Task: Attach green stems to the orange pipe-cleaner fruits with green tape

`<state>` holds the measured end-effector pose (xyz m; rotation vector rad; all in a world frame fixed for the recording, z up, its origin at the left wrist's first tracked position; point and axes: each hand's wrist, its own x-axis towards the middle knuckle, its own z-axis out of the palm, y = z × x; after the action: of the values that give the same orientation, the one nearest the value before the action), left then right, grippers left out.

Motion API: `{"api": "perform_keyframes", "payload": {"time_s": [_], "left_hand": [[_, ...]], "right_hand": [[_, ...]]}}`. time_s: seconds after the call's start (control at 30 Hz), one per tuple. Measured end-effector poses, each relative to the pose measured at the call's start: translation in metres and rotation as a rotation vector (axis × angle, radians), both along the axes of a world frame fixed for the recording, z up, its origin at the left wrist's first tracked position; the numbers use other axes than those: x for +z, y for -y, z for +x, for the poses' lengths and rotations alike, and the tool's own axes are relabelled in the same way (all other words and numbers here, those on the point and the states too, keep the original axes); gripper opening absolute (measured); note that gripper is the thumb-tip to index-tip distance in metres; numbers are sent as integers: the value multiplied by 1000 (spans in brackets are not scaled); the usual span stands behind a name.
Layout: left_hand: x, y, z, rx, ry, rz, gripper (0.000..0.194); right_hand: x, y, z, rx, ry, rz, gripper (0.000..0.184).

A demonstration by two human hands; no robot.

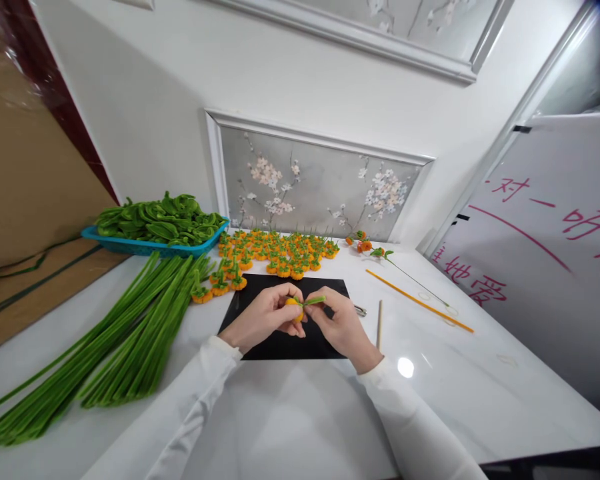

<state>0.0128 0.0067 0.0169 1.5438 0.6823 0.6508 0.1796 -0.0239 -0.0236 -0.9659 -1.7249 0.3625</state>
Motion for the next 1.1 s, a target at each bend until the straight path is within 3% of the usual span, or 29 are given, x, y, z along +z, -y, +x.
{"api": "perform_keyframes", "payload": {"time_s": [0.23, 0.37, 0.43, 0.57, 0.67, 0.83, 1.1], "left_hand": [[-3, -4, -4, -53, 122, -243, 10], [-3, -3, -4, -100, 89, -296, 14], [-2, -1, -2, -80, 87, -210, 20], [-2, 2, 2, 43, -1, 236, 28], [-3, 0, 3, 78, -126, 416, 25], [-5, -5, -2, 54, -200, 441, 17], [-7, -6, -4, 0, -152, 201, 7]], "right_hand": [[2, 2, 0, -9, 27, 68, 14], [2, 1, 0, -12, 34, 79, 12], [2, 1, 0, -22, 29, 62, 11], [2, 2, 0, -20, 22, 39, 10], [3, 2, -1, -16, 14, -1, 9], [2, 1, 0, 17, 48, -64, 10], [-1, 0, 0, -17, 138, -21, 11]]}}
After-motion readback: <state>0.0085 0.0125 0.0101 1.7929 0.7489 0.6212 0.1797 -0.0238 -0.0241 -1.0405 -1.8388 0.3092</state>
